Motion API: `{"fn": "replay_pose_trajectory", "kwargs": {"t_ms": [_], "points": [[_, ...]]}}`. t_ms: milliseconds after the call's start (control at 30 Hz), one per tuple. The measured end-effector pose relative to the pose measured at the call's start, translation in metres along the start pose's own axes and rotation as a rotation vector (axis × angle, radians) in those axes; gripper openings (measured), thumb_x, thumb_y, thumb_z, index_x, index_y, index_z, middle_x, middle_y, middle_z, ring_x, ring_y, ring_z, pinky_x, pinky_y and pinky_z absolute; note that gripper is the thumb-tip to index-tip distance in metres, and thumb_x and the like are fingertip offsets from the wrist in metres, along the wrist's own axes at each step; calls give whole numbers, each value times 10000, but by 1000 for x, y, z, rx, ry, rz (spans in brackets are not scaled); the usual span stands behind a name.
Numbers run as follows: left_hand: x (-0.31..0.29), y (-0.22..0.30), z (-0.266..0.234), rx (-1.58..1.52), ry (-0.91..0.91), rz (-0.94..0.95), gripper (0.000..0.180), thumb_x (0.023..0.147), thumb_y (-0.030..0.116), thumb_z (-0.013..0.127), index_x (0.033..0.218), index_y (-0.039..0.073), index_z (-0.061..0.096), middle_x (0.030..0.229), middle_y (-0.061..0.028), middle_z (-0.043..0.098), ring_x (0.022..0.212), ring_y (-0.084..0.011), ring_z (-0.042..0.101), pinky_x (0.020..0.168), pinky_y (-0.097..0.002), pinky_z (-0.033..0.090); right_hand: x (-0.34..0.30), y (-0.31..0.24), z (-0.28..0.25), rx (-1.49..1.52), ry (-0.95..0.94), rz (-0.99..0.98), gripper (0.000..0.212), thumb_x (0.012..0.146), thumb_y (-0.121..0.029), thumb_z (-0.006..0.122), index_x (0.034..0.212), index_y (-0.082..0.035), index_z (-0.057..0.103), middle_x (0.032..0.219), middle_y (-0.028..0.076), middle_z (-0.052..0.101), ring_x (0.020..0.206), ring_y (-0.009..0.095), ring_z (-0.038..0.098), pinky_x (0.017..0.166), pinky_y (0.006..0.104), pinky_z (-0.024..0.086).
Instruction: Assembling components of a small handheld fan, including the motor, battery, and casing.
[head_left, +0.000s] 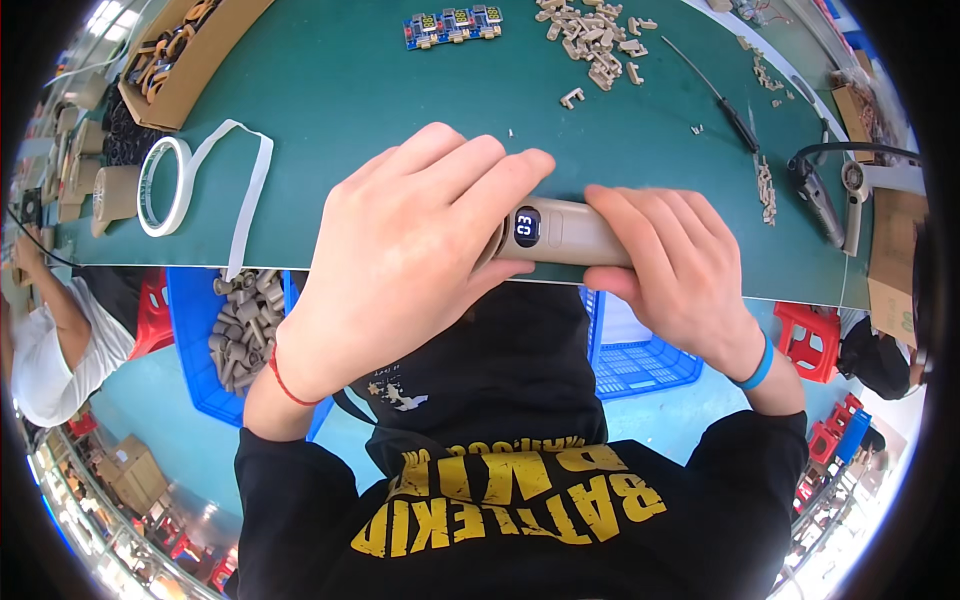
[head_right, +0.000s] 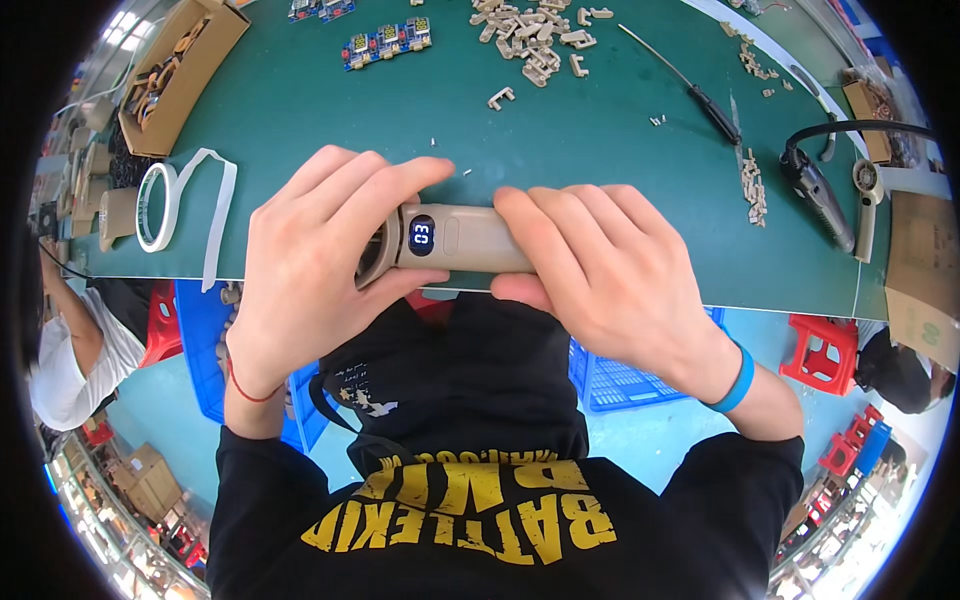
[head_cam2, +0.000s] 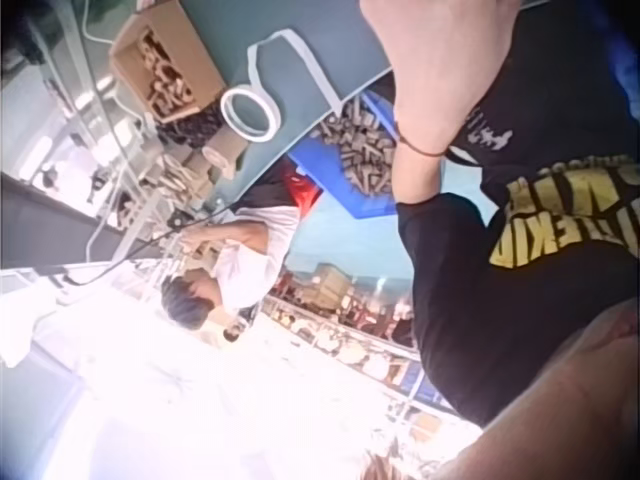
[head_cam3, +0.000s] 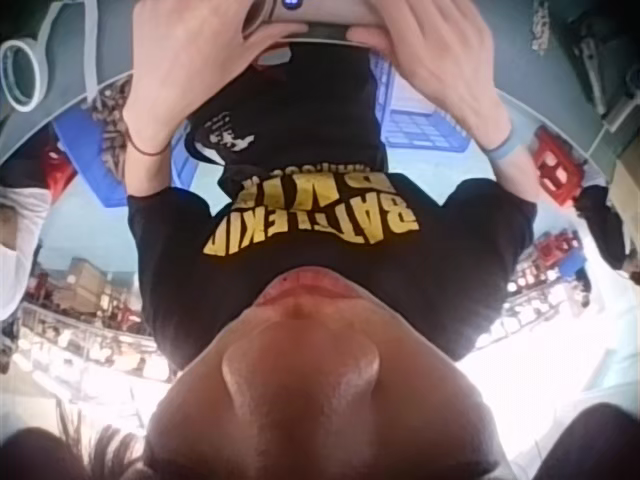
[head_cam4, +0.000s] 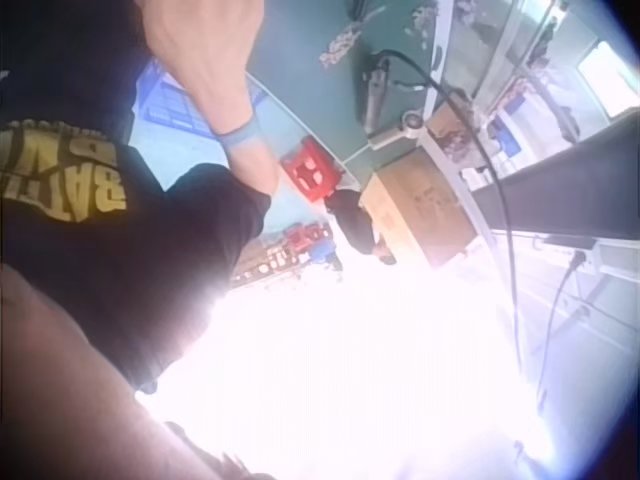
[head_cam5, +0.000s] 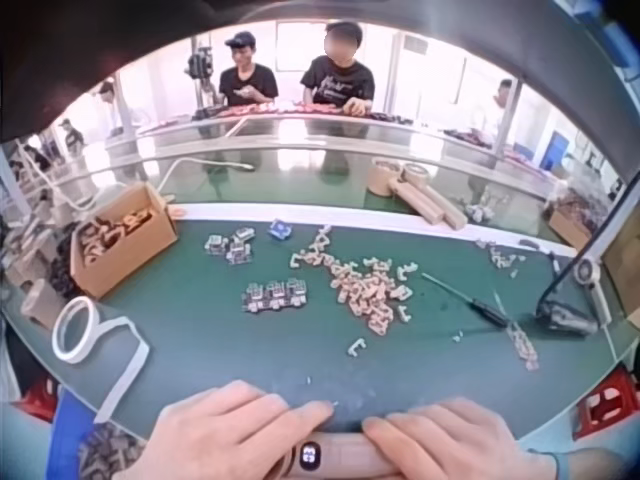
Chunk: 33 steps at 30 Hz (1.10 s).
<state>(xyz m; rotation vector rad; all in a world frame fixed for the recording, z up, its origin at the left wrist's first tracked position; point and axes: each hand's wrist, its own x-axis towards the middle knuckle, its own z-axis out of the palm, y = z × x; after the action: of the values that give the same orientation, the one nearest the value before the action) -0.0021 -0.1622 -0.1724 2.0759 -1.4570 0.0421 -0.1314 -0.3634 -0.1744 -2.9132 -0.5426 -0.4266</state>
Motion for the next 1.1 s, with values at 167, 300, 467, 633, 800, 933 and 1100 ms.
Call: {"fn": "replay_pose_trajectory", "kwargs": {"t_ms": [167, 300, 467, 633, 800, 933, 1100], "points": [[-1, -3, 0, -3, 0, 18, 664, 534, 147, 845, 1159, 123, 621, 860, -33, 603, 809, -246, 569, 685, -339, 489, -6, 11, 2, 0, 211, 53, 521, 764, -298, 707, 1177, -6, 580, 983, 126, 624, 849, 287, 618, 736, 365, 498], [-2, 1, -2, -88, 6, -57, 684, 532, 158, 851, 1172, 120, 615, 867, -34, 607, 812, -250, 568, 691, -342, 488, -21, 19, -12, 286, 157, 286, 453, 918, -308, 576, 1237, 12, 540, 975, 159, 627, 787, 286, 613, 722, 348, 490], [-1, 1, -4, -17, -37, 5, 594, 552, 239, 850, 1095, 109, 650, 874, -47, 605, 814, -253, 561, 697, -344, 480, -31, 17, -29, 1273, 238, 913, 648, 1018, -483, 230, 1223, 70, 497, 892, 142, 640, 643, 181, 599, 638, 281, 467], [-1, 2, -2, -30, -46, -7, 510, 563, 241, 848, 1019, 97, 670, 872, -48, 603, 808, -255, 556, 694, -345, 477, -42, 31, -18, 1536, 262, 929, 553, 1031, -472, 256, 1087, 17, 506, 672, 92, 541, 473, 173, 519, 433, 271, 403], [-1, 2, -3, -54, -42, -14, 476, 567, 210, 849, 994, 90, 674, 871, -52, 602, 797, -257, 549, 684, -342, 468, -30, 25, -26, 1169, 69, 954, 372, 1040, -368, 395, 1027, -16, 514, 607, 30, 514, 444, 78, 471, 411, 205, 345], [0, 3, -5, -41, -58, -25, 463, 570, 203, 845, 983, 82, 676, 869, -57, 600, 791, -260, 546, 680, -341, 461, -34, 36, -25, 1200, -156, 946, 350, 1042, -352, 404, 1051, -25, 529, 557, -14, 483, 388, 42, 424, 376, 173, 286], [-1, 2, -3, -34, -66, -29, 455, 577, 211, 841, 981, 83, 675, 866, -61, 597, 791, -262, 546, 681, -344, 460, -17, 34, -32, 1129, -338, 1059, 362, 1046, -345, 386, 1222, -62, 529, 538, -22, 464, 373, 39, 415, 368, 169, 273]]}}
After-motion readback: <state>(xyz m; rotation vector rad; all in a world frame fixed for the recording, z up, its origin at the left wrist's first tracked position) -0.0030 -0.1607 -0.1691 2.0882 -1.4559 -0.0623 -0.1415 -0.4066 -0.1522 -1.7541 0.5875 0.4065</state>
